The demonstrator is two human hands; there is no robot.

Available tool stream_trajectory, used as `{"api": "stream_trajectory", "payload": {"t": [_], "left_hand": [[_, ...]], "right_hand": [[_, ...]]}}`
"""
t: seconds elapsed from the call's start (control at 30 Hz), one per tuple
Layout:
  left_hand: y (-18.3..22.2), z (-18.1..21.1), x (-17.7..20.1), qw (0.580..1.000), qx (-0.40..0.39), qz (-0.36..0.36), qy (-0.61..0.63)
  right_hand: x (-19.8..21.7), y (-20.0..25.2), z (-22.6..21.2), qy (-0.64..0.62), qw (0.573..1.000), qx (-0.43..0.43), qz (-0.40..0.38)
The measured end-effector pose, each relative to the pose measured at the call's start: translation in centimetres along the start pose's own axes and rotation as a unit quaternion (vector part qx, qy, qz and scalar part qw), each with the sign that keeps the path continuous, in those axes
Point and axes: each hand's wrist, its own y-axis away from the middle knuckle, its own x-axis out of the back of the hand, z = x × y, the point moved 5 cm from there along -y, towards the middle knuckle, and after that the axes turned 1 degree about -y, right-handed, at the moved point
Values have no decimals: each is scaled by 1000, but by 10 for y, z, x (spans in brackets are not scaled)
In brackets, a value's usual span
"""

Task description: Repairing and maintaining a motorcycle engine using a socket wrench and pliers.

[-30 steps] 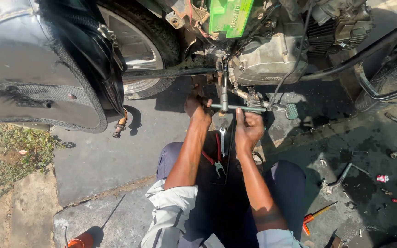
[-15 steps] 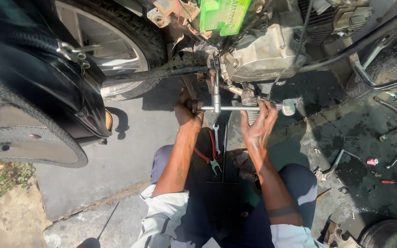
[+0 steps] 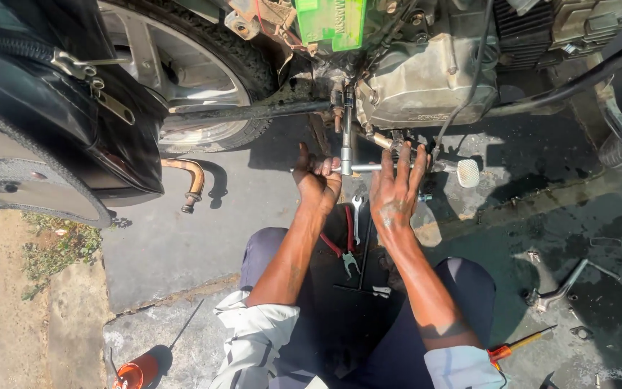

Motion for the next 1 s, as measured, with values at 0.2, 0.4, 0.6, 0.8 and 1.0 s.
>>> {"api": "stream_trajectory", "payload": {"t": [0.2,0.4,0.6,0.8,1.0], "left_hand": [[22,-18,-24,997,-3,-60,50],[12,-14,-12,994,41,-55,89],[0,-24,-7,976,60,-148,150],[9,-7,-14,972,104,-166,133],[10,9,-8,991,47,-97,-74]], "right_hand": [[-62,21,-11,-87,991,57,-79],[-25,-10,-23,-100,994,48,-18],[-35,-19,-27,-89,991,86,-46],[-51,-2,-47,-85,987,121,-69],[-51,-14,-50,-113,993,35,-24]]}}
